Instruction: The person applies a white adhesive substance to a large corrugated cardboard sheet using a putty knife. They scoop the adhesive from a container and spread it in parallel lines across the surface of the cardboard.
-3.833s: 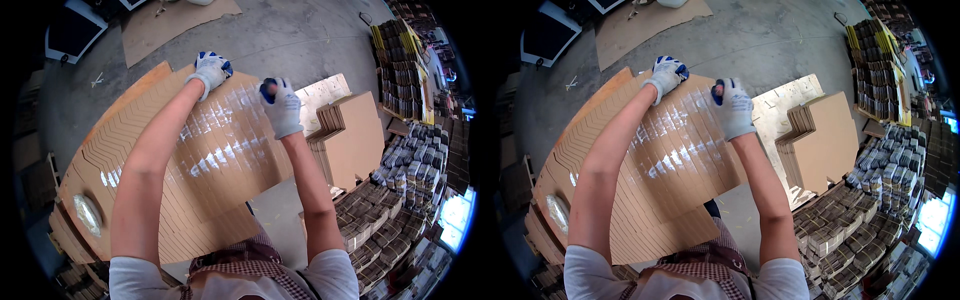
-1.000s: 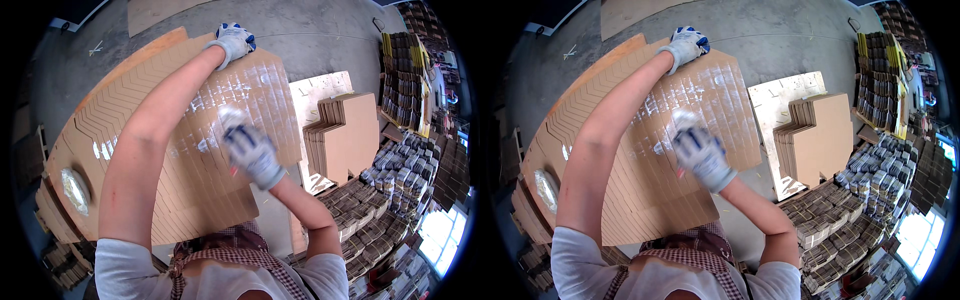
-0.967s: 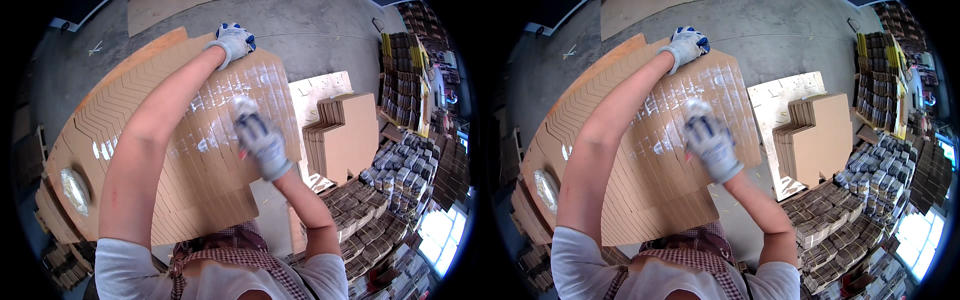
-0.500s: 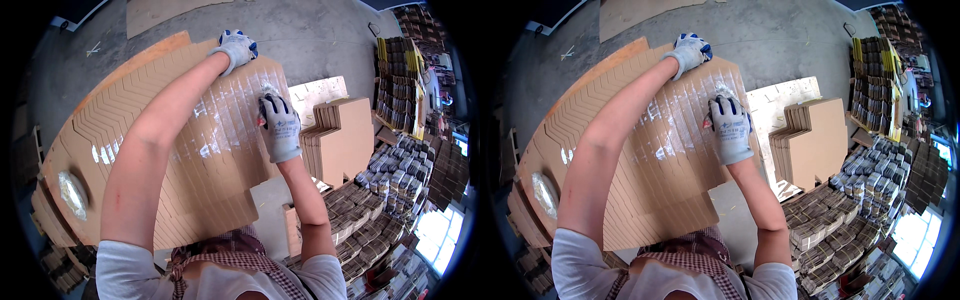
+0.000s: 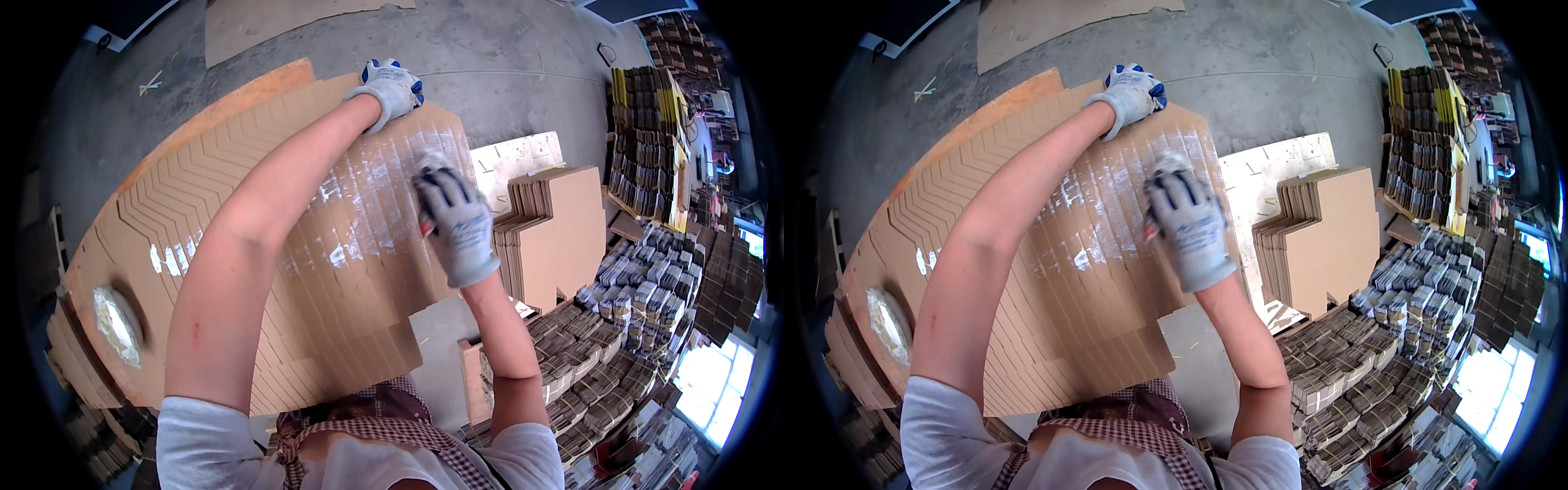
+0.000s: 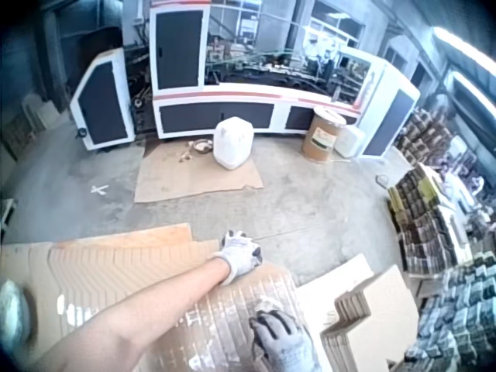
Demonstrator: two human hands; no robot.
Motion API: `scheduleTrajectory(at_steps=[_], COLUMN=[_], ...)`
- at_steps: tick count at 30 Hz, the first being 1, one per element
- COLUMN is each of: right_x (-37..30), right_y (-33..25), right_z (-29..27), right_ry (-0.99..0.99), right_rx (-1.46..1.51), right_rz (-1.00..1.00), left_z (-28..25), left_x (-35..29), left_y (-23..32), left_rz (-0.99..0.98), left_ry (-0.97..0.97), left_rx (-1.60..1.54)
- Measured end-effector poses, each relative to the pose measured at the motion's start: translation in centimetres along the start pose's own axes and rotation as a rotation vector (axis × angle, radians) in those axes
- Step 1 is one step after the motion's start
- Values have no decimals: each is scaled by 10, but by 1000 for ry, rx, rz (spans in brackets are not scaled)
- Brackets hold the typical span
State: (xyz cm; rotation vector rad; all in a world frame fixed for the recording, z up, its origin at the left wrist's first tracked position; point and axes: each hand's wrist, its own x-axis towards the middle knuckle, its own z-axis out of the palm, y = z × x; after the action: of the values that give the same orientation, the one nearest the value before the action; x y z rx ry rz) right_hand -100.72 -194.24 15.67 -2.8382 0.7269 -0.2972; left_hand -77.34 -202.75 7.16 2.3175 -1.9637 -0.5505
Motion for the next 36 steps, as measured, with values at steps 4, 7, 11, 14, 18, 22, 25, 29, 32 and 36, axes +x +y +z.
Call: scheduleTrajectory(at_steps=[4, 7, 11, 14, 18, 22, 25, 29, 32, 36], right_x=[5, 9, 31, 44, 46, 51, 56, 35, 2, -41], right_y=[5, -2, -26, -5, 23, -4, 14, 22, 17, 3], right_z=[6, -3, 1, 14, -4, -4, 9, -18, -29, -36], right_ry=[-58, -36, -107, -83, -91, -121, -110, 135, 445, 524], right_rx=[-55, 115, 267, 209, 153, 171, 1, 415, 691, 1289], right_rz=[200, 50, -272, -184, 9, -175, -78, 391, 840, 959], left_z=[-4, -3, -10, -12, -10, -9, -7, -1, 5, -11], left_x=[2, 0, 7, 5, 4, 7, 8, 7, 14, -8], left_y=[0, -2, 6, 3, 4, 0, 3, -5, -17, -25], left_rz=[-8, -23, -31, -41, -46, -25, -36, -6, -18, 65], left_ry=[-21, -49, -143, -138, -155, -177, -136, -99, -125, 214], left_rx=[5, -3, 21, 17, 17, -18, -30, 16, -211, -599])
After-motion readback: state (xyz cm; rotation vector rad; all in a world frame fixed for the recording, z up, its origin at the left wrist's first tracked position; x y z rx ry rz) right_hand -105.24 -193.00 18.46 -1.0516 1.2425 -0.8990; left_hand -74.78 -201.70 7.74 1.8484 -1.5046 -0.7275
